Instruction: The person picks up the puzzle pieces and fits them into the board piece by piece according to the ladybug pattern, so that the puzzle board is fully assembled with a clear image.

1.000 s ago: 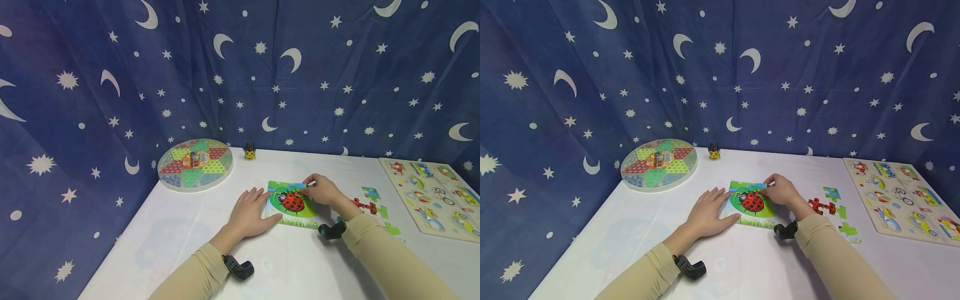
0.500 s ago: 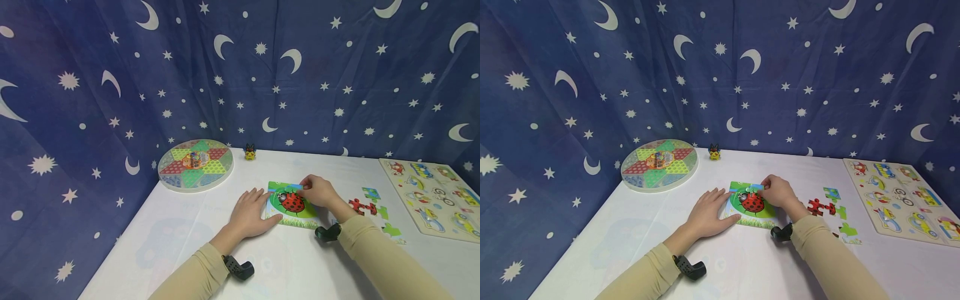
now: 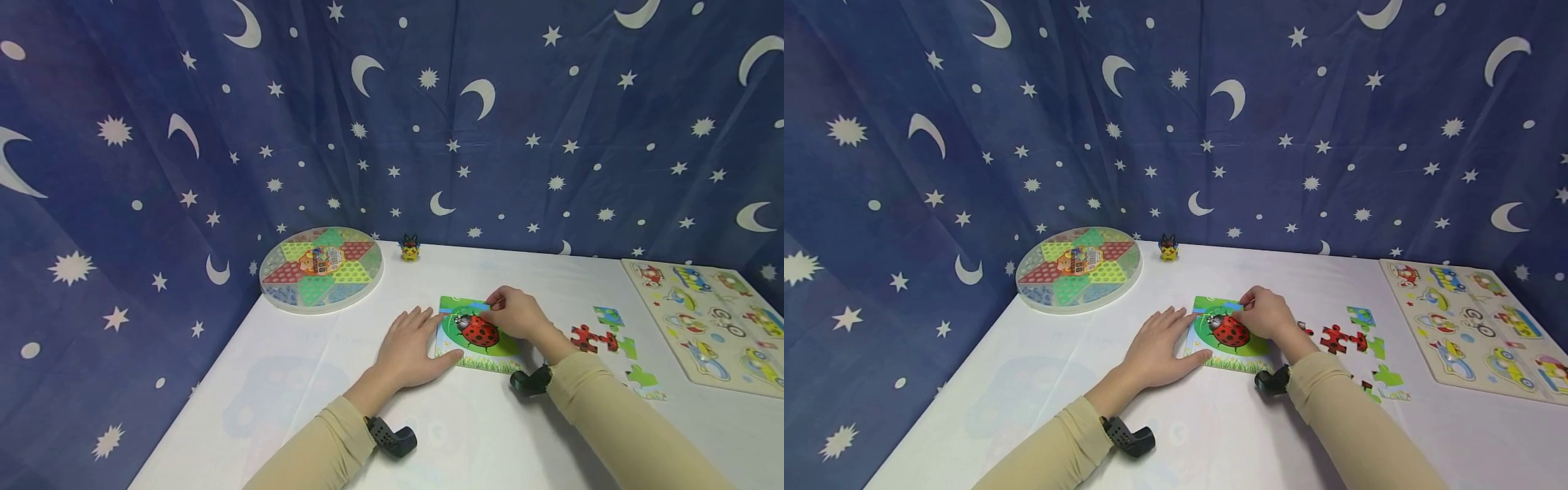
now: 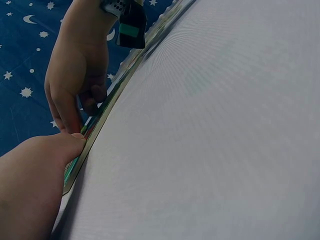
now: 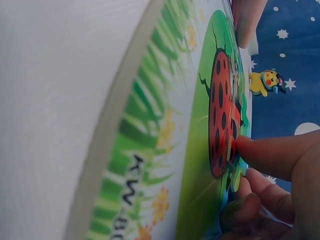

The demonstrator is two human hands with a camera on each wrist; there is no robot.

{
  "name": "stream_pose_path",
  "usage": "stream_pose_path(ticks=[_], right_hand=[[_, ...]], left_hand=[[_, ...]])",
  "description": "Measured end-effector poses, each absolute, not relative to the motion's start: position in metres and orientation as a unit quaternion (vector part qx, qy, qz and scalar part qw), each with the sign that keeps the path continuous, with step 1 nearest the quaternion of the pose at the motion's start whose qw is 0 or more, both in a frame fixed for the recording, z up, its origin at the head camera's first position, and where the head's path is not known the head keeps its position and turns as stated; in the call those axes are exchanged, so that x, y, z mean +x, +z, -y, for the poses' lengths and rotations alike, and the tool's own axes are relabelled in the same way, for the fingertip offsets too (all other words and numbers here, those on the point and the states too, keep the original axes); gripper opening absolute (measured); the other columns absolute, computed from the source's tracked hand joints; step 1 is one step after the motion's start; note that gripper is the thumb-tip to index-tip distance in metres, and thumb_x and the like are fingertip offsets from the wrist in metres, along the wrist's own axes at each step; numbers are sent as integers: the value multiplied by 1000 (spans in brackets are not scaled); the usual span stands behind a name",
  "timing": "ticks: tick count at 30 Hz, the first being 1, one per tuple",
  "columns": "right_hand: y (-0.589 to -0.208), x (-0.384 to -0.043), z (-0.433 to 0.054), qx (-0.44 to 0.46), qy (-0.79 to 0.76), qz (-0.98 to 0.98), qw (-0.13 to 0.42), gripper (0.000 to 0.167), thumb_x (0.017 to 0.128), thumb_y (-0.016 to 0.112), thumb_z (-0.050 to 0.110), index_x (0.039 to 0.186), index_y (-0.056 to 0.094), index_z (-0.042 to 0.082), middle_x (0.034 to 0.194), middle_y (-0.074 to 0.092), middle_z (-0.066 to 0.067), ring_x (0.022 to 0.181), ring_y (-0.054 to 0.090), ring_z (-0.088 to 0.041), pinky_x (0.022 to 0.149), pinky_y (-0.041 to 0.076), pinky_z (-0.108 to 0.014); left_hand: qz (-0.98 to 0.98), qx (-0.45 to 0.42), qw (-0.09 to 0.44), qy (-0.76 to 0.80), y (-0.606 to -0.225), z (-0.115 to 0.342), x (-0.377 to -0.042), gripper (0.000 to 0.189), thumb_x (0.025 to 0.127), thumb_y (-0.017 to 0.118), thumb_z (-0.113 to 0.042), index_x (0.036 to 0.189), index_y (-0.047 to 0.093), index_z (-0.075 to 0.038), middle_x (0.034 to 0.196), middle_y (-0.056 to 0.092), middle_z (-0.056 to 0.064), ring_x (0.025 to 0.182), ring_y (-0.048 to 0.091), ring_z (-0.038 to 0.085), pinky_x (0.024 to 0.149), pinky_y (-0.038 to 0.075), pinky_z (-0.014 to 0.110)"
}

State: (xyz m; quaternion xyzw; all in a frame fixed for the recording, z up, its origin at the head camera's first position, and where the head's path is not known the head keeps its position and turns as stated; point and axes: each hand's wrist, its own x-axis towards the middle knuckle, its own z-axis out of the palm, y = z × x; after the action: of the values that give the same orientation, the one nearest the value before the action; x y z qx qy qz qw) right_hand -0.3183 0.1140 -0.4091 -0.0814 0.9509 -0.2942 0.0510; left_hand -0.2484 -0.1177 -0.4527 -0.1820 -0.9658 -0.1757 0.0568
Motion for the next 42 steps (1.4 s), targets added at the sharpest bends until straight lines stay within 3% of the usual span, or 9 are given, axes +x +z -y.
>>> stream_pose_path(ticks=[9,20,42], right_hand=[[-409,-318,-111,-78,-294,-951,47,31,93,73,21,112,63,0,99,63,-12,90,57,-27,79,50,-40],[-409,-322,-110,-76,-283,-956,32,20,93,74,26,101,68,9,93,64,-8,84,56,-26,70,47,-38],[-400,-315,-155,-56,-272,-960,42,26,99,66,31,101,68,5,86,61,-8,76,54,-23,60,43,-32]], left_hand=[[965,-182,58,-180,-452,117,-249,82,94,50,-72,157,45,-19,160,41,8,151,29,27,125,16,42],[964,-186,63,-181,-451,117,-250,81,94,51,-71,156,45,-19,160,42,9,151,29,28,125,17,44],[963,-185,61,-184,-454,117,-250,82,93,51,-71,157,45,-20,160,41,8,152,28,27,125,17,44]])
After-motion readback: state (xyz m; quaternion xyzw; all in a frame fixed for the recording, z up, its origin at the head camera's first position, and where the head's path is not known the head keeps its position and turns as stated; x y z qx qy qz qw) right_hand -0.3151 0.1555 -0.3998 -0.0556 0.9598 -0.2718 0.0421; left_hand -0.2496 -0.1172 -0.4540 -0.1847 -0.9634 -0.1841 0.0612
